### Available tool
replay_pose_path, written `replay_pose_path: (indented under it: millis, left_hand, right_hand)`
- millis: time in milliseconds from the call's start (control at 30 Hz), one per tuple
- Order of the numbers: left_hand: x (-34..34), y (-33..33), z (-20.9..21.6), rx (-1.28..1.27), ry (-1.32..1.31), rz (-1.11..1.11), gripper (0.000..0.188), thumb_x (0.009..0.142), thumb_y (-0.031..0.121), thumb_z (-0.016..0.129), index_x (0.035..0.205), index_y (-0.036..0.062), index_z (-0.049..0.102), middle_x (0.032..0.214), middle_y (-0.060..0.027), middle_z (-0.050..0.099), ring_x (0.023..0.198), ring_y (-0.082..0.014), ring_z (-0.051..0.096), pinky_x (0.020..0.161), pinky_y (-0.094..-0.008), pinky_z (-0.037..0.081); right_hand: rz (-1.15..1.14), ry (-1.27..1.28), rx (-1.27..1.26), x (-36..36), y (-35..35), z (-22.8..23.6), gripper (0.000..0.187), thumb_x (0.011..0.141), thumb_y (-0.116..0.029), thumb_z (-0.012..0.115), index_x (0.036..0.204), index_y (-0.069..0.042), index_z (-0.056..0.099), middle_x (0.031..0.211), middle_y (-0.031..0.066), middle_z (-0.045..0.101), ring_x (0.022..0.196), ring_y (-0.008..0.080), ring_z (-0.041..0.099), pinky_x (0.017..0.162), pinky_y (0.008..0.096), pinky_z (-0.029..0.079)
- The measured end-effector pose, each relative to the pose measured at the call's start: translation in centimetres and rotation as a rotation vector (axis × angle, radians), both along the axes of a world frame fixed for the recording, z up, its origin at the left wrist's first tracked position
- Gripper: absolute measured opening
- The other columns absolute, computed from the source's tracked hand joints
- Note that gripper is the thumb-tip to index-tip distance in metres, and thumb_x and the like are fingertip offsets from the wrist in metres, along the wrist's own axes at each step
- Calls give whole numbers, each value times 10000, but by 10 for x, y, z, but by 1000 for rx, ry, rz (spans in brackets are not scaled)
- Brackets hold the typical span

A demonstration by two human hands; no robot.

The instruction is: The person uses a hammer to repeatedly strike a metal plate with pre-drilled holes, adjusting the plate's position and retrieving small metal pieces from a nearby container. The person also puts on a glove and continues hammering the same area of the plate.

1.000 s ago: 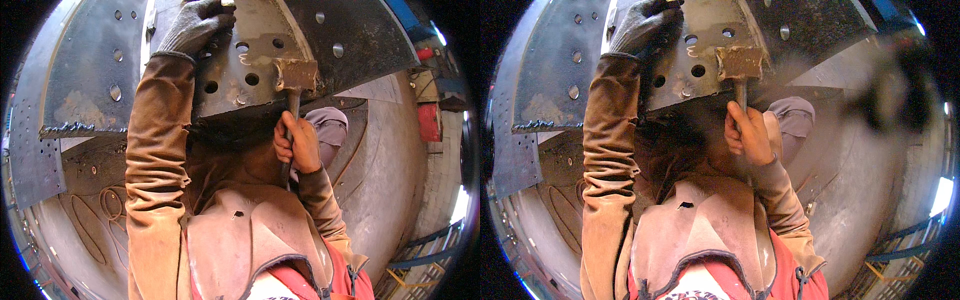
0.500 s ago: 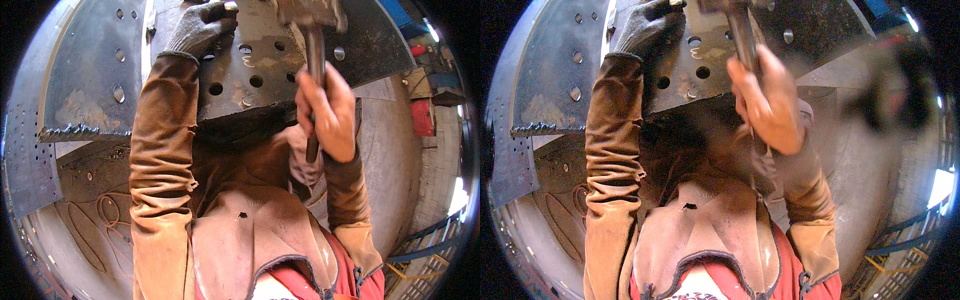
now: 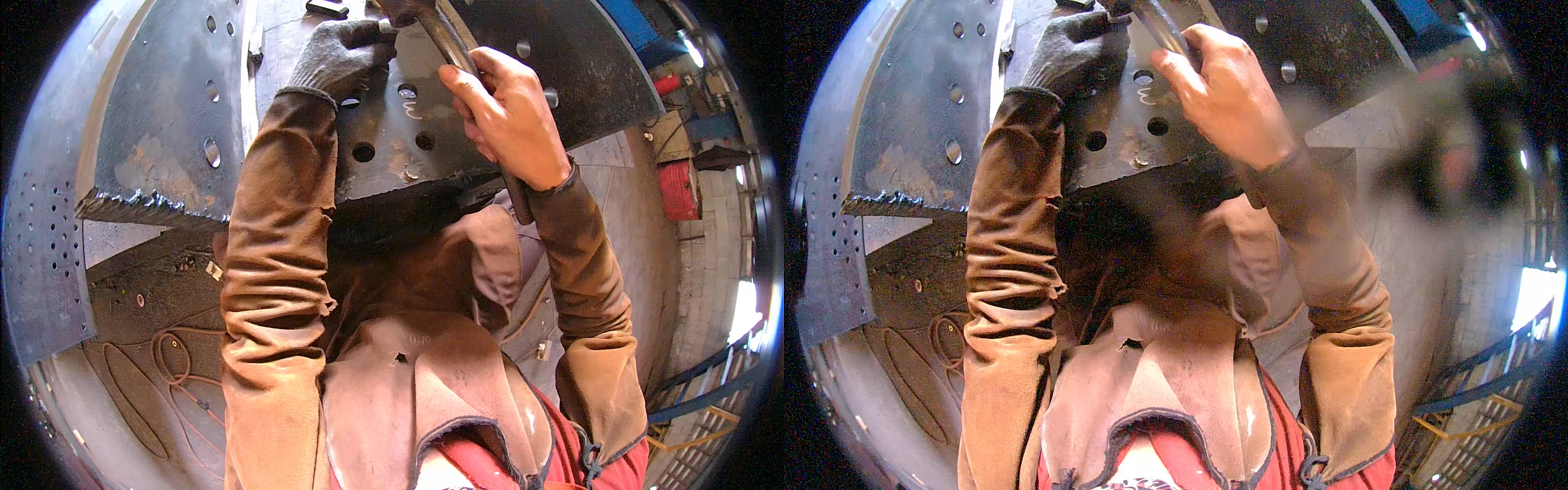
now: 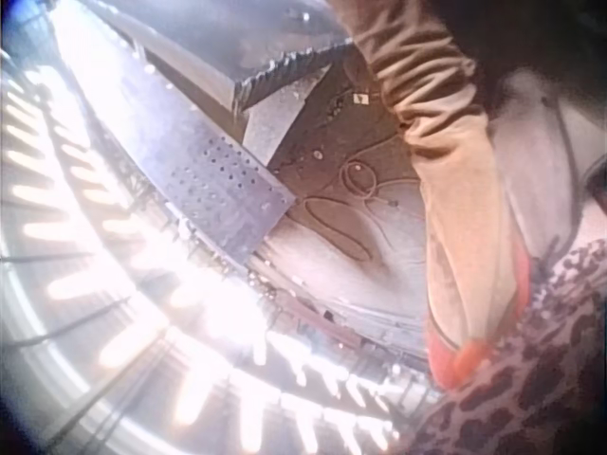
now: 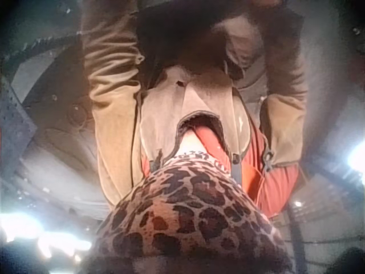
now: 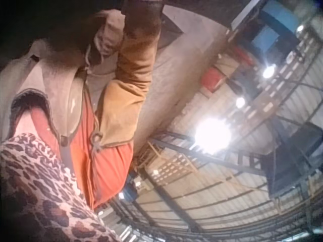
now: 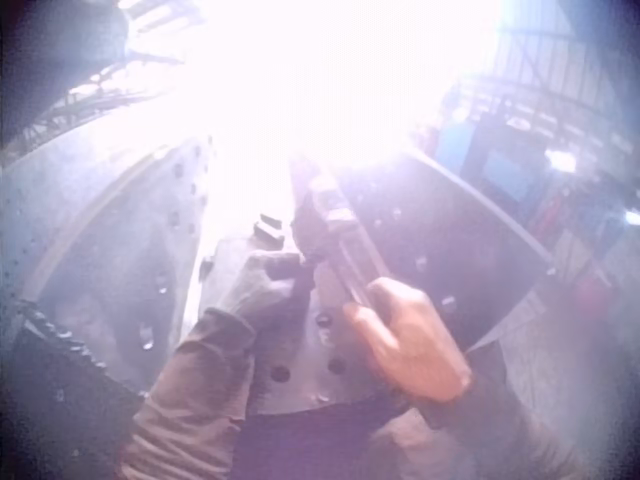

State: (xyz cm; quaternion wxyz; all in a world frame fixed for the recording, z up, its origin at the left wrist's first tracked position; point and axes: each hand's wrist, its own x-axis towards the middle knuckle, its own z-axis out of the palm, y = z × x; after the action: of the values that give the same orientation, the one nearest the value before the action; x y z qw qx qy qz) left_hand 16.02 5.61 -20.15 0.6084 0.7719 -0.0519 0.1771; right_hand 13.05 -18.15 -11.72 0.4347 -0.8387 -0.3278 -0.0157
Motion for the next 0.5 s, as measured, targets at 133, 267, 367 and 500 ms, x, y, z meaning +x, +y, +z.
replay_pose_path:
  millis: [133, 267, 367, 500]
  left_hand:
    - [-4, 7, 5, 34, 13, -60, 260, 865, 202, 764, 1066, 37, 773, 831, -11, 727, 725, -88, 641, 671, -275, 529]
    - [-12, 4, 15, 11, 128, -46, 247, 842, 199, 777, 1041, 54, 787, 801, -13, 723, 707, -93, 648, 663, -278, 539]
    - [-14, 0, 20, 3, 133, -11, 256, 842, 205, 781, 1051, 56, 791, 812, -27, 737, 720, -95, 659, 675, -279, 546]
    - [-9, 2, 11, -45, 103, 5, 293, 844, 228, 790, 1085, 61, 792, 837, -42, 753, 736, -98, 666, 700, -286, 553]
  right_hand:
    - [-11, -80, -31, 5, 5, -4, 356, 949, -293, 674, 938, 63, 665, 765, 240, 637, 735, 383, 652, 687, 431, 505]
    - [-25, -57, -85, 4, 4, -9, 354, 949, -292, 676, 940, 61, 670, 788, 250, 653, 746, 411, 646, 708, 446, 508]
    - [-40, -46, -44, -2, 4, -2, 356, 957, -290, 667, 933, 66, 666, 767, 228, 649, 719, 347, 652, 698, 435, 508]
    - [-79, -77, 195, -34, 15, 56, 289, 1009, -258, 623, 864, -8, 623, 674, 66, 582, 517, 150, 521, 474, 312, 405]
